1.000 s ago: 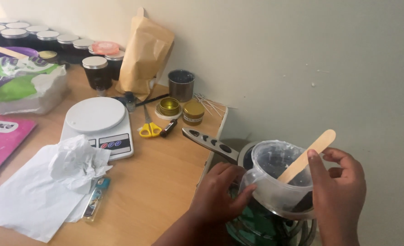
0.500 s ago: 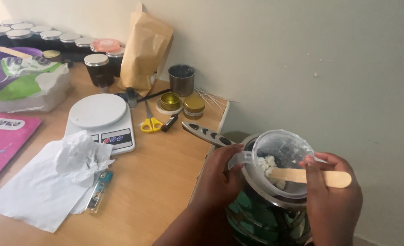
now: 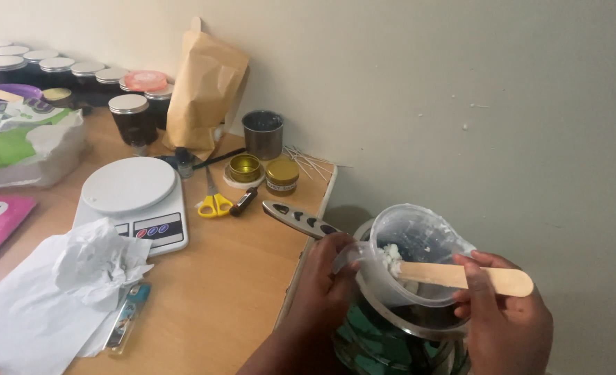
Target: Stirring wax chunks in a melting pot on a portable stove and using a lighter to ignite the burner.
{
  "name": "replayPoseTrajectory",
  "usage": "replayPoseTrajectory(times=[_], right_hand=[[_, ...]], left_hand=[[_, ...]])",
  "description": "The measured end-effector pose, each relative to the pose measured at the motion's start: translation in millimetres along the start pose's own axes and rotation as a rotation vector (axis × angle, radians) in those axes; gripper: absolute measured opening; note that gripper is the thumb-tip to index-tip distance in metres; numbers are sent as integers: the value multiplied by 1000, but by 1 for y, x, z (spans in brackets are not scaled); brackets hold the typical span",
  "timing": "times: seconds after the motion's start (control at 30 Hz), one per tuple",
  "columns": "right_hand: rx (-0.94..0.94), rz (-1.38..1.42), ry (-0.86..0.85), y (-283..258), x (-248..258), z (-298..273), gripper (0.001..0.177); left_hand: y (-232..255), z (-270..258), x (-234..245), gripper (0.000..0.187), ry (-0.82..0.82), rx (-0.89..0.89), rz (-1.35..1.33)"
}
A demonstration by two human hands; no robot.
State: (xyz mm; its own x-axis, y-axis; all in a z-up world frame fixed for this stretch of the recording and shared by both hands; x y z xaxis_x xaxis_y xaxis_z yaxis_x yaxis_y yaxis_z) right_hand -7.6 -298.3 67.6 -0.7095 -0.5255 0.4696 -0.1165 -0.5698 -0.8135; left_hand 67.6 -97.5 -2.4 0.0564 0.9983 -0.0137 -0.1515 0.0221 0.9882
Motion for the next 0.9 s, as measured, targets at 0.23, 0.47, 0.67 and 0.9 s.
replayPoseTrajectory(times=[0.23, 0.47, 0.67, 0.9], right_hand=[[188, 77, 62, -11, 3, -5, 24], [192, 175, 71, -1, -8, -2, 25], [170, 130, 47, -6, -11, -5, 28], [199, 223, 135, -2, -13, -5, 23]], left_hand=[[-14, 12, -4, 29, -17, -202, 10], [-1, 8, -5, 55, -86, 9, -170], [-7, 18, -4, 55, -28, -111, -24], [-14, 21, -6, 23, 13, -241, 32]])
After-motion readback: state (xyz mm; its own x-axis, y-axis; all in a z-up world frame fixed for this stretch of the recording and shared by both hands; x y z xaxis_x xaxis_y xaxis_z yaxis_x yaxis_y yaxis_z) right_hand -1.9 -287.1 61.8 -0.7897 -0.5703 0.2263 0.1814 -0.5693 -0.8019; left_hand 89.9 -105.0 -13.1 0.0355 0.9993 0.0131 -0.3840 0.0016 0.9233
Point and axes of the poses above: each hand's wrist, its own z-axis towards the middle knuckle, its own x-axis out of the back of the hand, y = z × x, the point moved 8 cm from there along z, towards the middle knuckle, and after that the axes turned 11 degrees about -z, right-handed, at the moved point
